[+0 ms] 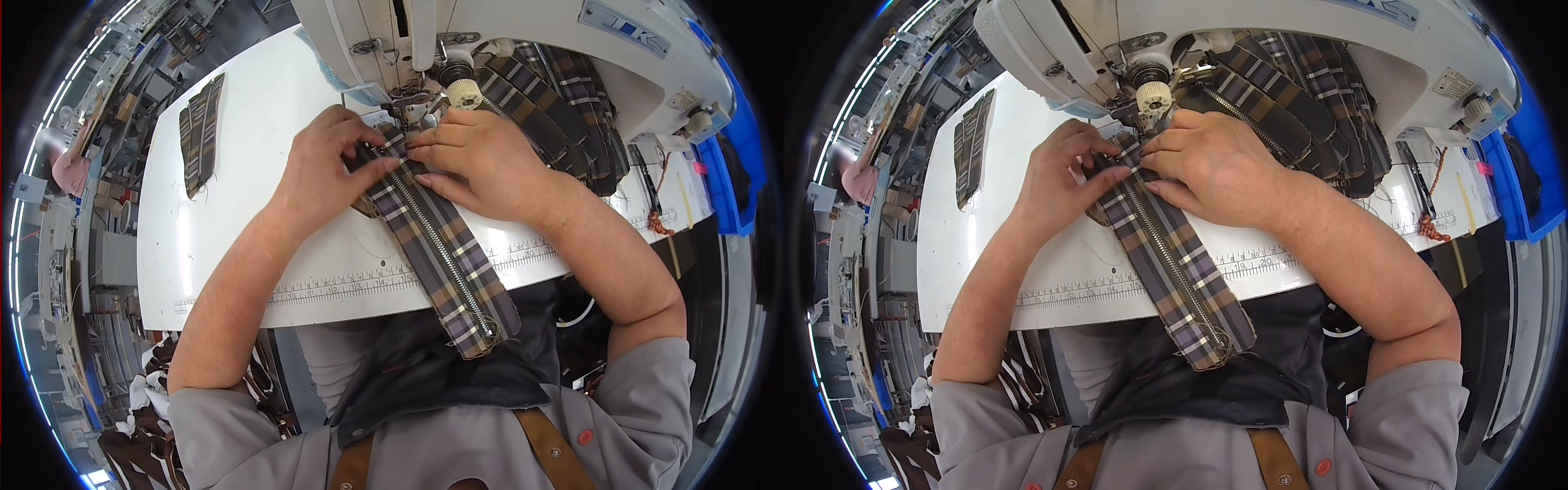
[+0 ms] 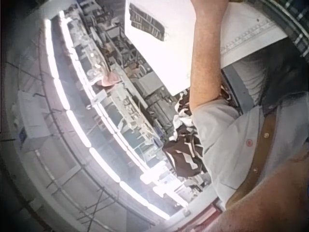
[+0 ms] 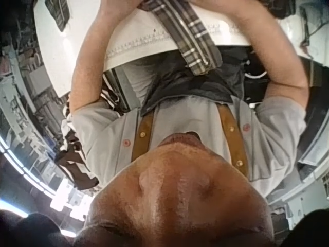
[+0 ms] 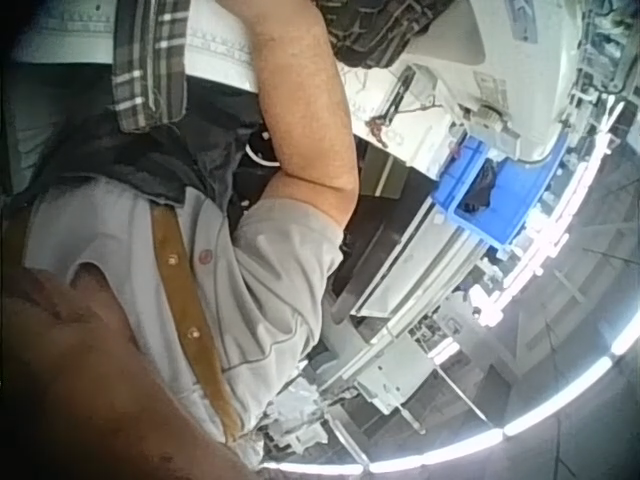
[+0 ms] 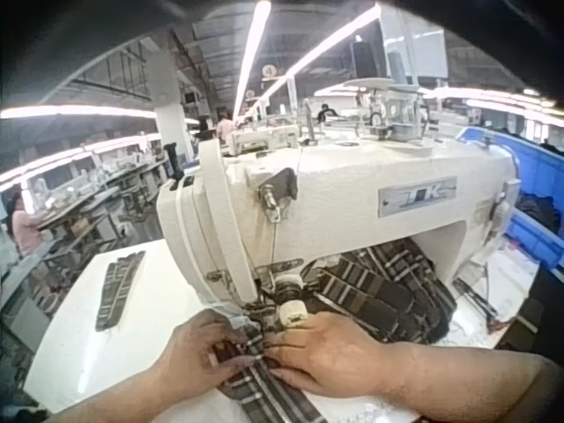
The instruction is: Sewing plaid fabric strips together using an industrial sewing machine in a workshop.
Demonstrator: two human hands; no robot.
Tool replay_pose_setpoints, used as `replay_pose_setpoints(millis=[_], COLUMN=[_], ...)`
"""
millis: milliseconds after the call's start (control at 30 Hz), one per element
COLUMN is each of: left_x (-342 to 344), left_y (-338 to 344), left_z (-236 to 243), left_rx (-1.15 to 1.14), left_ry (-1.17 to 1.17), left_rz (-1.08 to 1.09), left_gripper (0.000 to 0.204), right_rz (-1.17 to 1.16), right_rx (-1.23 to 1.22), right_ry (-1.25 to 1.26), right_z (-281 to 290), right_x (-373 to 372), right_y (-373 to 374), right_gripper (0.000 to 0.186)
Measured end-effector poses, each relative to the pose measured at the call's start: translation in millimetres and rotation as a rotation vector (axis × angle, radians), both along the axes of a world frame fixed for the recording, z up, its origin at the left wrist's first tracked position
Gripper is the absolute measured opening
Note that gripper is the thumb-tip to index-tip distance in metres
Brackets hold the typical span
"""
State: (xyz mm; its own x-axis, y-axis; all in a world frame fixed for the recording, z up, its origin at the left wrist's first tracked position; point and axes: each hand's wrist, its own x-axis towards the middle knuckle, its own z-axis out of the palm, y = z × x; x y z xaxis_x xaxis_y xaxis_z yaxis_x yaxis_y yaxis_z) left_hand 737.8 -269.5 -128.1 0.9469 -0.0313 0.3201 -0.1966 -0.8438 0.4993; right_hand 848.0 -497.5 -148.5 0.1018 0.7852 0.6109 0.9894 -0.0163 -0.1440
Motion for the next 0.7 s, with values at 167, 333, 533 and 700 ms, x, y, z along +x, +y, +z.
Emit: replay_pose_setpoints(millis=[167,333,533,700], left_x=[-11,-9,2,3], left_y=[-5,2,12,12], left_z=[-3,-7,-9,-11], left_rx=[0.135,0.137,0.116,0.145], left_ry=[-0.101,-0.049,-0.052,-0.045], left_rz=[-0.074,-0.136,-0.237,-0.206], left_gripper=[0.04,0.049,0.048,0.047], right_rz=[0.023,-0.028,-0.091,-0.111], right_rx=[-0.025,-0.043,-0.076,-0.075], right_ry=[0.016,-0.02,-0.034,-0.026], right_z=[6,6,2,2], right_x=[-4,-5,-4,-5], right_y=[-1,0,2,2], right_gripper=[0.029,0.034,0.04,0.042])
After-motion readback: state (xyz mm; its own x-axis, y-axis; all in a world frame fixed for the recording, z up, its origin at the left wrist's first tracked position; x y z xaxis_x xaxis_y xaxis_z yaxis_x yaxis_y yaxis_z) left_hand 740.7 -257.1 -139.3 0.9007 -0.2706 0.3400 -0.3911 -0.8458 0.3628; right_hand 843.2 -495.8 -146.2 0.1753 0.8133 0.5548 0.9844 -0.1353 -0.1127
